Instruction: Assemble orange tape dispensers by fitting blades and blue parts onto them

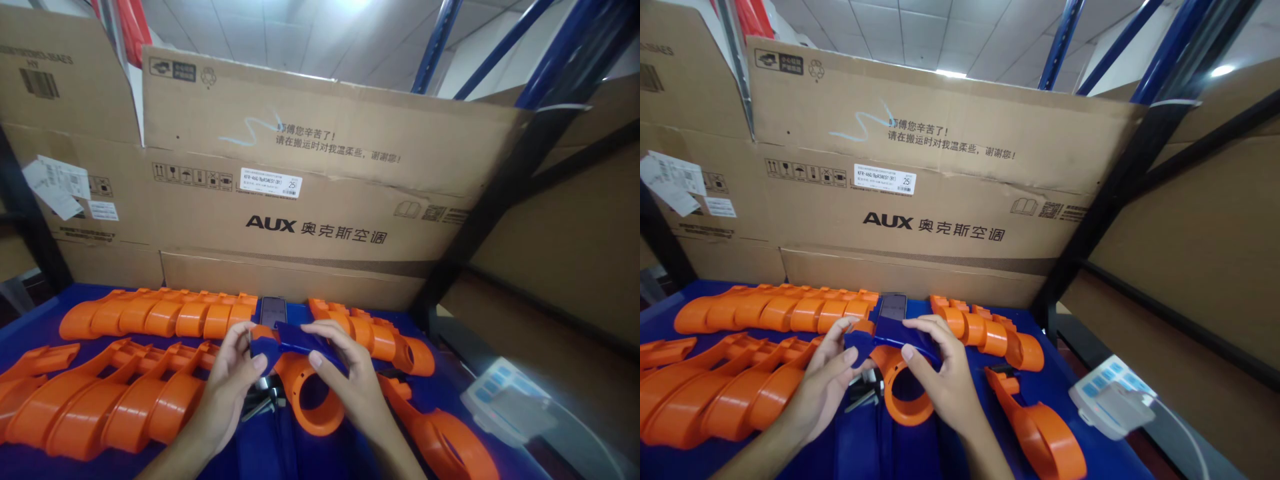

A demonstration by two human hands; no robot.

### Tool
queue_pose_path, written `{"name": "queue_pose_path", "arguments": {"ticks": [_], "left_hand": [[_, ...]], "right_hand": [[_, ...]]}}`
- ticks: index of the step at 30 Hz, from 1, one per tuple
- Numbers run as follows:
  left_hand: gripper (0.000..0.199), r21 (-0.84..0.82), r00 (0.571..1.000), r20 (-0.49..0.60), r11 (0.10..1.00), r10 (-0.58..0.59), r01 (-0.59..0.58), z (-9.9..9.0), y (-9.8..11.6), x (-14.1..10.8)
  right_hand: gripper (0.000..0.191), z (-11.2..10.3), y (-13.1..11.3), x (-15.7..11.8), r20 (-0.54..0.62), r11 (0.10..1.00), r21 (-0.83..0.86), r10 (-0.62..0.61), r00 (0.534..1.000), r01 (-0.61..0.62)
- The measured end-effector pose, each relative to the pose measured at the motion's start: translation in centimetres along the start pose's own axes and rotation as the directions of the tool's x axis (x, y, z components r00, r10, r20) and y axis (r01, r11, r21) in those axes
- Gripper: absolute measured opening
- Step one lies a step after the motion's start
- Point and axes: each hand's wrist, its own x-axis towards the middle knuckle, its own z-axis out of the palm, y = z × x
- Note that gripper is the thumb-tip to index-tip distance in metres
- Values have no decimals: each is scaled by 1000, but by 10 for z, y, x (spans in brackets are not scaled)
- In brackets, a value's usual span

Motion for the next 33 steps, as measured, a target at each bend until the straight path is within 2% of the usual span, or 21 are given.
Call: {"name": "queue_pose_path", "arguments": {"ticks": [4,8,12,17,20,25,33], "left_hand": [[48,-11,999,-15,999,46,-46,-4,-2,0],[56,-32,996,-11,995,90,-90,-10,-5,0],[56,-49,996,-6,995,84,-84,-13,-5,1],[60,7,1000,-8,1000,27,-27,-9,-2,3],[64,49,1000,-4,998,31,-31,-4,-1,3],[54,128,997,-29,989,76,-72,-2,1,6],[53,165,997,-41,985,65,-58,-6,-2,5]], "right_hand": [[31,3,-1,-3,39,998,52,27,999,-29],[43,5,-3,-7,92,999,39,13,996,-16],[51,5,-7,-8,80,985,-149,-72,994,84],[65,5,-6,-9,109,902,-338,-244,964,267],[64,4,0,-11,137,859,-382,-312,940,341],[67,4,6,-11,178,802,-424,-383,907,422],[66,4,5,-12,177,806,-423,-375,910,414]]}}
